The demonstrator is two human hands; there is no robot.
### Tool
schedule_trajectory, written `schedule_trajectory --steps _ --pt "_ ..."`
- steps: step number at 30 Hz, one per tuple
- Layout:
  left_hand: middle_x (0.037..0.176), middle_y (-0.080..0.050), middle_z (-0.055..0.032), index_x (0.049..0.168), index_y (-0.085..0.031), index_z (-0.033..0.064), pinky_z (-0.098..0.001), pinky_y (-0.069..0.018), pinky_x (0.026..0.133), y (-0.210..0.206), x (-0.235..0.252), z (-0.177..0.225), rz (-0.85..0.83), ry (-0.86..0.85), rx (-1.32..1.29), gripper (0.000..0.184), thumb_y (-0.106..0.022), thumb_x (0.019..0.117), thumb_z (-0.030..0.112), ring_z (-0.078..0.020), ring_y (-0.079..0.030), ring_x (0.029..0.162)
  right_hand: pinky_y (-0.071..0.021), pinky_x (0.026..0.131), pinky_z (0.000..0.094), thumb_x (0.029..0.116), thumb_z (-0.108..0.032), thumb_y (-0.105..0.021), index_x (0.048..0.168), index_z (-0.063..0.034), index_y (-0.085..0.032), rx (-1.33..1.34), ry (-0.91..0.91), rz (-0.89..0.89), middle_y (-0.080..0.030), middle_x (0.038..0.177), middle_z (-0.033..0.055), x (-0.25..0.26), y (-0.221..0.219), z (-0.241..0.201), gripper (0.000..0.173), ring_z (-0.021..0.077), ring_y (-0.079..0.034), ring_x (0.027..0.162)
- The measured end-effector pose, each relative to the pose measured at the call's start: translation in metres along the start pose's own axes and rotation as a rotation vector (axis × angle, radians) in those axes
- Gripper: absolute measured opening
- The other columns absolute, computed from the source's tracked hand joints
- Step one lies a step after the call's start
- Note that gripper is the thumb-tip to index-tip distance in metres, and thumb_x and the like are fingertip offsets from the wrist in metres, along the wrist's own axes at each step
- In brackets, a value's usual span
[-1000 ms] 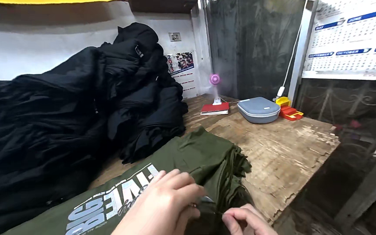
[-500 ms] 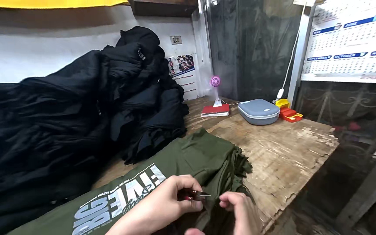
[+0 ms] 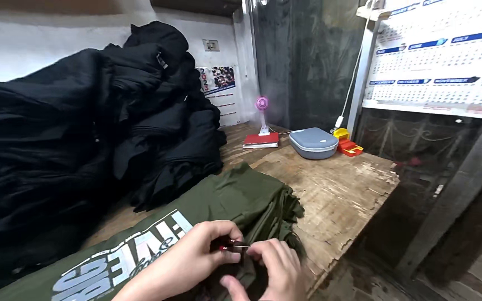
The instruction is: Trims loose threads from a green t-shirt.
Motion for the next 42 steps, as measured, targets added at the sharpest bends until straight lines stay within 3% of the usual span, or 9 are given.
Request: schedule_trajectory --steps 4,9,13,16,20,25,30,34,42 --pt "0.101 -0.07 0.0063 0.107 -0.07 0.0211 -0.025 -0.0584 0.073 -0.009 -0.013 -0.012 -0.039 -0.002 -0.042 0.03 -0.084 0.0832 0.034 -0.0053 -0.066 0.084 -0.0535 0.07 0.0368 0.0799 -0.025 -0.078 0.088 -0.0147 -0.072 -0.056 -0.061 0.02 -0.068 0.08 -0.0038 0.003 -0.005 0.001 0.015 0.0122 -0.066 0.076" --pt "0.103 -0.073 0.0047 0.098 -0.074 0.0189 -0.0278 -0.0576 0.082 -0.008 -0.011 -0.023 0.07 0.063 -0.12 0.007 -0.072 0.0925 0.022 -0.008 -0.068 0.093 -0.0552 0.072 0.0381 0.0822 -0.045 -0.081 0.095 -0.0151 -0.075 -0.103 -0.03 -0.077 -0.069 0.086 -0.0023 0.002 -0.004 0.001 0.033 0.0145 -0.067 0.081" --pt "0.086 -0.067 0.003 0.101 -0.066 0.0163 -0.0242 -0.0515 0.067 0.005 -0.006 -0.003 0.149 0.055 -0.198 0.006 -0.061 0.099 0.019 -0.0078 -0.062 0.076 -0.0524 0.092 0.0428 0.0854 -0.022 -0.078 0.098 -0.0152 -0.078 -0.044 0.171 -0.163 -0.075 0.09 -0.0037 0.007 -0.003 -0.009 0.014 0.0135 -0.071 0.088" --pt "0.087 -0.071 0.0037 0.105 -0.067 0.0151 -0.0256 -0.0559 0.07 -0.004 -0.008 -0.007 0.219 0.165 -0.161 0.009 -0.067 0.0972 0.021 -0.0074 -0.067 0.077 -0.0476 0.098 0.0495 0.0879 -0.03 -0.08 0.111 -0.0178 -0.08 -0.003 0.222 -0.065 -0.073 0.08 -0.0065 0.005 0.01 0.002 0.026 0.0106 -0.068 0.078" --pt "0.103 -0.073 0.0082 0.112 -0.074 0.0229 -0.024 -0.0606 0.081 0.008 -0.017 0.003 0.326 0.071 0.001 0.037 -0.084 0.0803 0.038 -0.0047 -0.07 0.092 -0.0383 0.099 0.0496 0.0961 -0.035 -0.071 0.088 -0.0262 -0.081 -0.142 0.206 0.127 -0.066 0.073 -0.005 0.003 0.039 0.018 0.016 0.0133 -0.063 0.084" --pt "0.101 -0.072 0.0112 0.102 -0.078 0.0272 -0.0199 -0.059 0.078 -0.001 -0.019 0.032 0.383 -0.214 0.301 0.024 -0.078 0.0842 0.043 0.0005 -0.067 0.091 -0.0403 0.099 0.0407 0.095 -0.032 -0.073 0.088 -0.0236 -0.08 -0.014 0.234 0.2 -0.066 0.076 -0.0068 0.007 0.042 0.012 0.013 0.0087 -0.061 0.088" --pt "0.095 -0.072 0.0125 0.097 -0.077 0.0283 -0.026 -0.0579 0.078 0.0 -0.028 0.043 0.438 -0.164 0.436 0.015 -0.074 0.0874 0.039 -0.0021 -0.067 0.09 -0.0419 0.097 0.0405 0.0953 -0.03 -0.068 0.084 -0.0205 -0.078 -0.02 0.202 0.1 -0.067 0.076 -0.0052 0.006 0.043 0.005 0.017 0.0106 -0.062 0.087" --pt "0.095 -0.072 0.0015 0.106 -0.077 0.0181 -0.0363 -0.059 0.077 -0.003 -0.03 0.025 0.159 0.221 0.19 0.04 -0.076 0.0862 0.053 -0.0102 -0.068 0.084 -0.0512 0.087 0.0475 0.0973 -0.039 -0.067 0.099 -0.0151 -0.079 0.071 -0.069 -0.258 -0.073 0.089 -0.0032 0.005 0.03 0.024 0.026 0.016 -0.068 0.091" --pt "0.092 -0.077 -0.0018 0.141 -0.049 0.011 -0.0301 -0.0612 0.073 -0.006 -0.031 0.01 -0.105 0.307 -0.488 0.076 -0.089 0.0764 0.011 -0.013 -0.073 0.079 -0.0538 0.086 0.0442 0.0996 -0.021 -0.067 0.094 -0.0087 -0.077 0.267 0.014 -0.315 -0.073 0.088 0.0032 -0.004 0.024 0.016 0.017 0.0171 -0.069 0.087"
Point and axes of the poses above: each hand's wrist, its own x-axis towards the middle knuckle, its own y-axis out of the back of the hand, z = x × y, the point moved 5 cm from there along x, towards the middle knuckle
